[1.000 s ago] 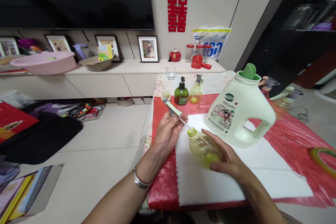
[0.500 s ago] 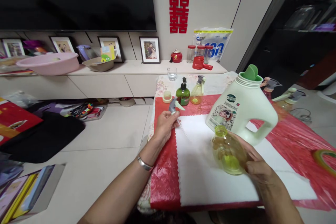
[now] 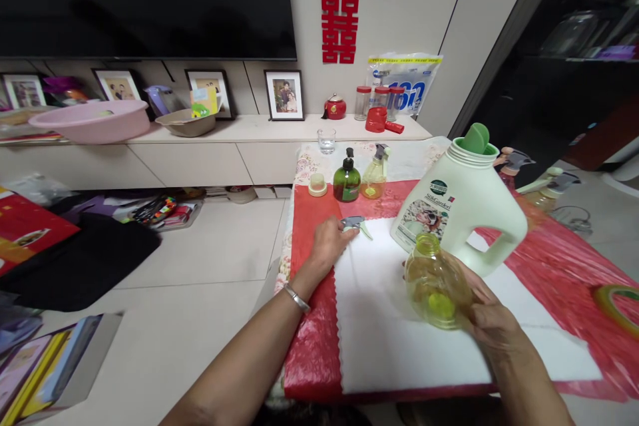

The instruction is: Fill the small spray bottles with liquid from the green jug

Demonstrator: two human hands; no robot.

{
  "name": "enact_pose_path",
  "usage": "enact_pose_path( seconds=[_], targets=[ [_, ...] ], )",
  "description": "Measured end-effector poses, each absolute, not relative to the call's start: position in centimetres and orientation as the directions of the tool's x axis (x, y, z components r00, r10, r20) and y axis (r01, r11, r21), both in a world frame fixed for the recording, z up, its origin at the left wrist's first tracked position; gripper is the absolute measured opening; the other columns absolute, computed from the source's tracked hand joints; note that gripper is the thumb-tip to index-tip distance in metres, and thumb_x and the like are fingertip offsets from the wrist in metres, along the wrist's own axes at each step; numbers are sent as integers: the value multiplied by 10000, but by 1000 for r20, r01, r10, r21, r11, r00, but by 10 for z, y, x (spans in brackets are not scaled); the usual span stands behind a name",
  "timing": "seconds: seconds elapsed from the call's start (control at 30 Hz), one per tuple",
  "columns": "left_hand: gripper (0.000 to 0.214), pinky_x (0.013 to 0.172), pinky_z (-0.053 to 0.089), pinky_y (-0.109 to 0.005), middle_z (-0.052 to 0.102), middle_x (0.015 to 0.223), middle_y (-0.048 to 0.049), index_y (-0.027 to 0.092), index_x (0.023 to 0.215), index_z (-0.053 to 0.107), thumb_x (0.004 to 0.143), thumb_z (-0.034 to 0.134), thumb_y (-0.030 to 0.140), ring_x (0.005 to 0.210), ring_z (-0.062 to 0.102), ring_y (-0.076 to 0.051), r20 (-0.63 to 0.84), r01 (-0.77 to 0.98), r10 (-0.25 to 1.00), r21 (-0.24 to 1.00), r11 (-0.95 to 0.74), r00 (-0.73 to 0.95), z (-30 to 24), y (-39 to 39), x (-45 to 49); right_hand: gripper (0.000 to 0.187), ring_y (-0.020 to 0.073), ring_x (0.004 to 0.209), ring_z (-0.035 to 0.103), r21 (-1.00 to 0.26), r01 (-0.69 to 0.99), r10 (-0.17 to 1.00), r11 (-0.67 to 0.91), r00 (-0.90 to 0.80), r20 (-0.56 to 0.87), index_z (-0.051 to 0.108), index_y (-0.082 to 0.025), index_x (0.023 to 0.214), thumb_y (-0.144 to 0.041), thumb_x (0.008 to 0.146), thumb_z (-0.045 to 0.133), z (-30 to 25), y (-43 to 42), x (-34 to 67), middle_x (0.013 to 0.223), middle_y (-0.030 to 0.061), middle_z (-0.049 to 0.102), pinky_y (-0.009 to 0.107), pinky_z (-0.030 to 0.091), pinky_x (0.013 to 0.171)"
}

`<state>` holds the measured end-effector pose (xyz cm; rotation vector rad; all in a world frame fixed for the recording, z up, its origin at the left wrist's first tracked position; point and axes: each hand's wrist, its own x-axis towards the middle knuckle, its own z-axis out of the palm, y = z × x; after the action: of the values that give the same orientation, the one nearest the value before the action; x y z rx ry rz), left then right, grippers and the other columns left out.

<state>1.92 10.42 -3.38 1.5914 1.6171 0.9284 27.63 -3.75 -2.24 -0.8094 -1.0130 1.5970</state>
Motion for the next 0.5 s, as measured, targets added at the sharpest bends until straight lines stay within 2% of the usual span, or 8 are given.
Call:
enact_pose_path(
  seconds=[0.13,0.23,0.3,0.37,0.43,0.5],
  targets=[
    [195,737,432,-304,653,808,-16,192,840,626,776,759,318,839,620,-215,112,569,993,815,-107,26,-19,93,20,980,345,1358,460,-913,-390,979,-116,-199,-40,494,-263,1460,-447,584,894,-21,-37,269,1474,126,470,455,368,1151],
    [198,786,469,-321,677,924,-37,183,981,651,890,631,358,821,622,-186,188,454,960,851,-264,207,-5,73,27,1011,343,1418,384,-927,-368,987,-76,-157,-18,416,-282,1510,-393,623,887,-23,-33,262,1524,114,412,487,330,1182],
    [323,822,498,-346,680,1040,-72,179,1075,652,922,572,452,891,641,-204,233,260,895,902,-345,381,0,59,34,1023,329,1451,332,-942,-335,991,-27,-129,17,368,-293,1536,-371,652,877,-28,-29,257,1560,98,361,492,309,1200],
    [529,960,489,-410,637,1235,-115,182,1254,590,871,630,545,1112,617,-267,288,88,807,919,-385,516,-1,46,42,1013,312,1469,303,-956,-294,992,19,-117,56,342,-304,1546,-364,683,867,-34,-26,253,1586,83,315,480,306,1208],
    [801,1075,436,-468,557,1389,-143,189,1406,462,761,756,564,1279,535,-325,288,-4,775,938,-346,563,-8,36,49,989,294,1473,302,-969,-243,989,35,-133,69,312,-328,1556,-358,726,849,-40,-23,249,1602,68,284,462,322,1205],
    [923,1114,415,-492,516,1441,-154,192,1455,384,706,821,509,1331,498,-346,253,-38,801,960,-278,542,-17,30,54,964,277,1474,303,-983,-181,981,38,-180,72,273,-350,1568,-374,775,821,-44,-21,247,1616,58,251,450,328,1205]
  ],
)
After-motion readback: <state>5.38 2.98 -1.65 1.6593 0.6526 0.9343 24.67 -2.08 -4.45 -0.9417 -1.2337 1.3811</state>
